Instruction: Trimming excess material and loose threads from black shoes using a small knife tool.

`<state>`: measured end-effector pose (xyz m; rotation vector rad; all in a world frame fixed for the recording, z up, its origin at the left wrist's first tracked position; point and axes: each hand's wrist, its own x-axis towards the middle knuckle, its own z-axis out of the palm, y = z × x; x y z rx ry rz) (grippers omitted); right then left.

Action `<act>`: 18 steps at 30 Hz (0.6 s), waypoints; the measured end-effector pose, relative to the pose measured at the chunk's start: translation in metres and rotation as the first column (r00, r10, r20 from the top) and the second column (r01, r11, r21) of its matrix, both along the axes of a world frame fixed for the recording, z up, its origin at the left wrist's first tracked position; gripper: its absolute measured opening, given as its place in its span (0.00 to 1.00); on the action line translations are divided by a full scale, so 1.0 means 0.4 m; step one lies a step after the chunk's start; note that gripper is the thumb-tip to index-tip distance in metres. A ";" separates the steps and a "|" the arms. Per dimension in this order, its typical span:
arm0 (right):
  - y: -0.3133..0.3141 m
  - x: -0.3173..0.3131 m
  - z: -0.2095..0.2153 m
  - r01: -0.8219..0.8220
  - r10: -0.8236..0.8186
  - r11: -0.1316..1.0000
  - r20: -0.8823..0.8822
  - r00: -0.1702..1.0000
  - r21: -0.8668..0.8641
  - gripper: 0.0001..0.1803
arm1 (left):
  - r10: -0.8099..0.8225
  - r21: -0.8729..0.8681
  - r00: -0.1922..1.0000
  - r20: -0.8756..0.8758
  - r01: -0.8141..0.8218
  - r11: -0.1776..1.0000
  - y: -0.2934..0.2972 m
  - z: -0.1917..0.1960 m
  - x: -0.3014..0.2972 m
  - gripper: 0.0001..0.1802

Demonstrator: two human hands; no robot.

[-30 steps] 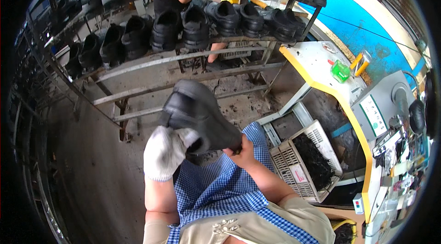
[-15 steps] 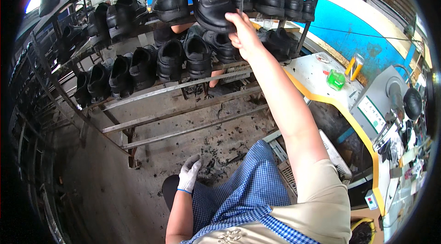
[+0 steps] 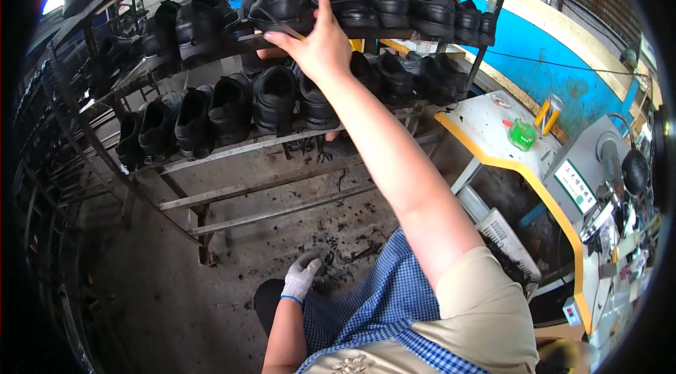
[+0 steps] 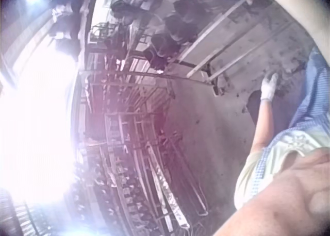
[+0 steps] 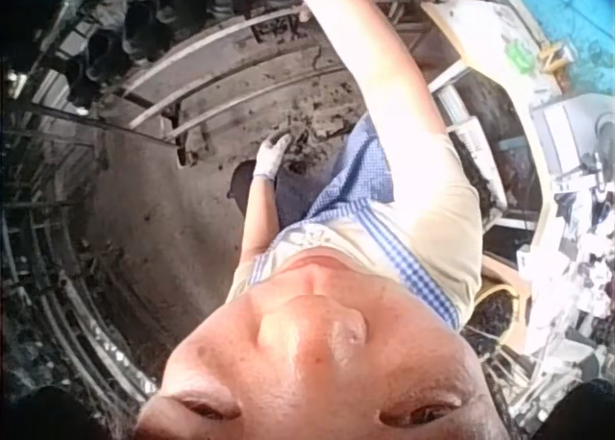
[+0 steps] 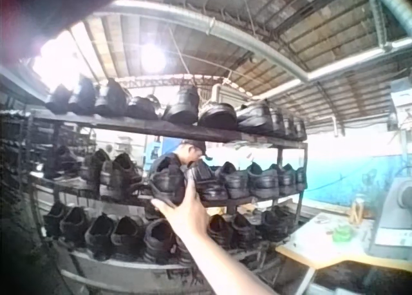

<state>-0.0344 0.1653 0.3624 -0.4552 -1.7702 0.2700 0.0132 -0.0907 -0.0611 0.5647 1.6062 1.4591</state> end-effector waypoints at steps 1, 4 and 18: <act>-0.005 -0.009 0.016 0.004 -0.004 1.000 0.032 0.999 0.012 0.68 | 0.025 0.018 1.000 0.000 -0.025 1.000 0.005 0.005 -0.002 0.21; -0.008 -0.031 0.047 0.011 0.015 0.983 0.143 0.990 -0.181 0.66 | 0.071 0.046 0.997 0.022 -0.072 0.996 0.014 -0.033 -0.020 0.21; -0.169 0.519 -0.280 -0.859 0.555 0.464 -0.685 0.473 -0.217 0.46 | 0.639 0.480 0.748 -0.179 -0.501 0.720 -0.062 0.239 0.066 0.23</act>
